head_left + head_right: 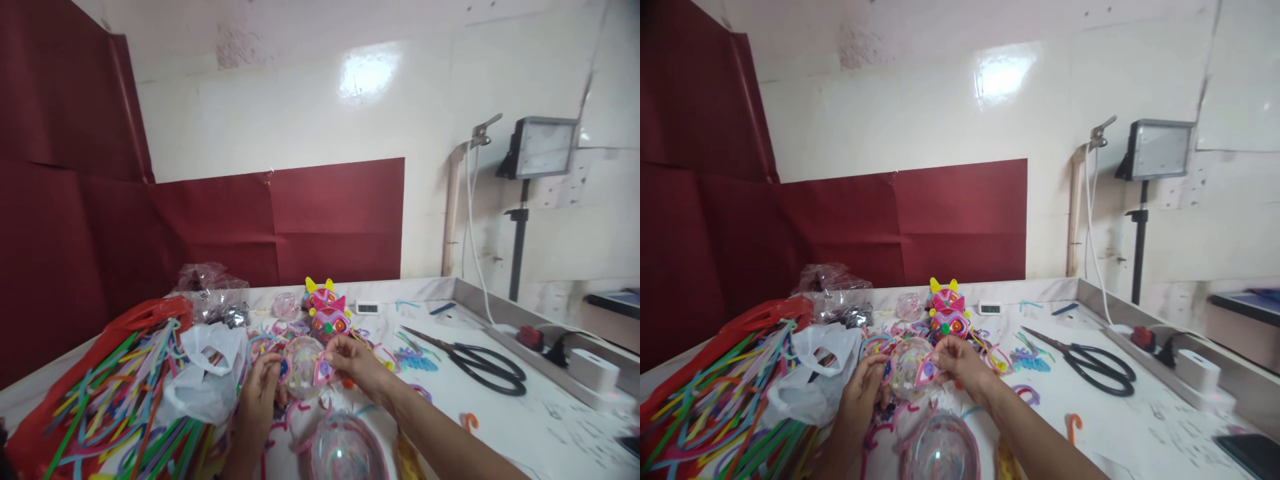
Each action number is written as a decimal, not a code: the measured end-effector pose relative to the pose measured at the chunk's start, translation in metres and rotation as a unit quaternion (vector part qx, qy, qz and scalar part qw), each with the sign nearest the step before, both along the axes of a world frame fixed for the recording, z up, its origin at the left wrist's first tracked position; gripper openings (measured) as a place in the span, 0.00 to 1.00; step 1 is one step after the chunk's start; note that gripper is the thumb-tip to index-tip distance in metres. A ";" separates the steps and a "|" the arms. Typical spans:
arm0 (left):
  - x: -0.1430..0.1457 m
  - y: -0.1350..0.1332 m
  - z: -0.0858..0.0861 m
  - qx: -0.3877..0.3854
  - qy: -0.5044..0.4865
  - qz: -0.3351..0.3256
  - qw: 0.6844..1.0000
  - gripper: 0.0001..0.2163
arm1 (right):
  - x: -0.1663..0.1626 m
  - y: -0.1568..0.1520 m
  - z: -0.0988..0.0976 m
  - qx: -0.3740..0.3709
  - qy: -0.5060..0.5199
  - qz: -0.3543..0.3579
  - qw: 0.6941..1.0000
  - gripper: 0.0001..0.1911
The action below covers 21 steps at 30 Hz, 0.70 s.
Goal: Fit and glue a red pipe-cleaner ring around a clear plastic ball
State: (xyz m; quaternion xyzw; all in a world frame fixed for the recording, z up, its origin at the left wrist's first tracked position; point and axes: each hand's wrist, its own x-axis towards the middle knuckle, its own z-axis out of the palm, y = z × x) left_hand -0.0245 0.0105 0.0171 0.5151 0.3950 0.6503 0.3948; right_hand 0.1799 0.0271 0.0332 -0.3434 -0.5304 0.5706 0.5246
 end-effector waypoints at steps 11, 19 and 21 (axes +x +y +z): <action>-0.001 0.000 0.001 -0.019 0.025 -0.027 0.999 0.15 | 0.004 -0.002 0.000 0.003 -0.001 -0.004 1.000 0.23; -0.003 -0.008 0.008 -0.042 0.047 -0.053 0.997 0.17 | 0.007 -0.004 -0.001 0.001 -0.001 0.010 1.000 0.22; -0.003 -0.011 0.010 -0.041 0.057 -0.057 0.996 0.16 | 0.008 -0.005 -0.001 -0.001 -0.001 0.011 1.000 0.23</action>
